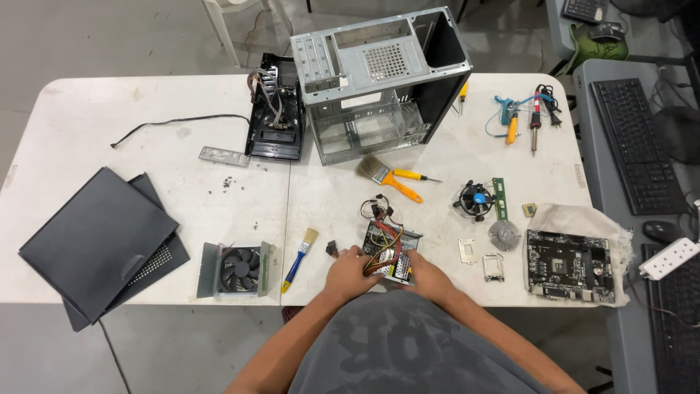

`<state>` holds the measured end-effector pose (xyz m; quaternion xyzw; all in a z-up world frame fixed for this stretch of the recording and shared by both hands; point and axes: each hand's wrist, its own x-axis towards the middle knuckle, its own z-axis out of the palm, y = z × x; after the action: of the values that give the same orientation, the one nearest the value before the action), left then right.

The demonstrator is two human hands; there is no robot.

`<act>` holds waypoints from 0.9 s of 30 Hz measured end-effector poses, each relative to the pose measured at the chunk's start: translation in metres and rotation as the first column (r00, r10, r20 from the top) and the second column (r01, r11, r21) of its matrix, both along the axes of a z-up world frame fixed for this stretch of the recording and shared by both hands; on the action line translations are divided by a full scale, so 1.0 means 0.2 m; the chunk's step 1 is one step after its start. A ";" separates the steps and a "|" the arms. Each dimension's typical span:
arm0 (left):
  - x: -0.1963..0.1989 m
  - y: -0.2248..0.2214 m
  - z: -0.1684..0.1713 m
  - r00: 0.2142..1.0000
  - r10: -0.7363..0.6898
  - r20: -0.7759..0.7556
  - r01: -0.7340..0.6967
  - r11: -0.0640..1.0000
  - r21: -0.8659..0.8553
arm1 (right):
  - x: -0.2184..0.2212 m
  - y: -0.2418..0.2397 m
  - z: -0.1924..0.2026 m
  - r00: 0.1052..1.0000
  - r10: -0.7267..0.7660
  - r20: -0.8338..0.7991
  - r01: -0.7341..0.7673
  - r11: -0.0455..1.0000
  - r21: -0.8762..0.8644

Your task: Disassembling a computer power supply unit by removing screws and prying open the metal casing

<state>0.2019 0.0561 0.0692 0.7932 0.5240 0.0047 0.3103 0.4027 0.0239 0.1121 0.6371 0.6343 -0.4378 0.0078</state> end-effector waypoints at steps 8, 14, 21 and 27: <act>0.03 0.03 0.03 0.808 0.460 0.368 -0.413 0.888 -0.203 | 0.00 -0.01 0.00 0.999 0.028 -0.037 -0.027 0.999 0.034; 0.00 0.09 -0.05 0.207 0.918 0.339 -0.666 0.386 -0.638 | 0.02 -0.01 -0.09 0.999 0.029 -0.014 -0.029 0.999 0.028; -0.06 0.09 -0.08 -0.147 0.986 0.077 -0.432 0.006 -0.902 | 0.00 0.00 0.01 0.999 0.047 -0.001 -0.047 0.998 0.031; -0.08 0.04 -0.03 -0.072 0.993 0.089 -0.349 0.059 -0.935 | 0.02 0.00 -0.04 0.999 0.050 0.013 -0.050 0.999 0.004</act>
<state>0.1851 0.0650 0.0630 0.0374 0.6279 0.3451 0.6966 0.4064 0.0233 0.1031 0.6237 0.6510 -0.4320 0.0214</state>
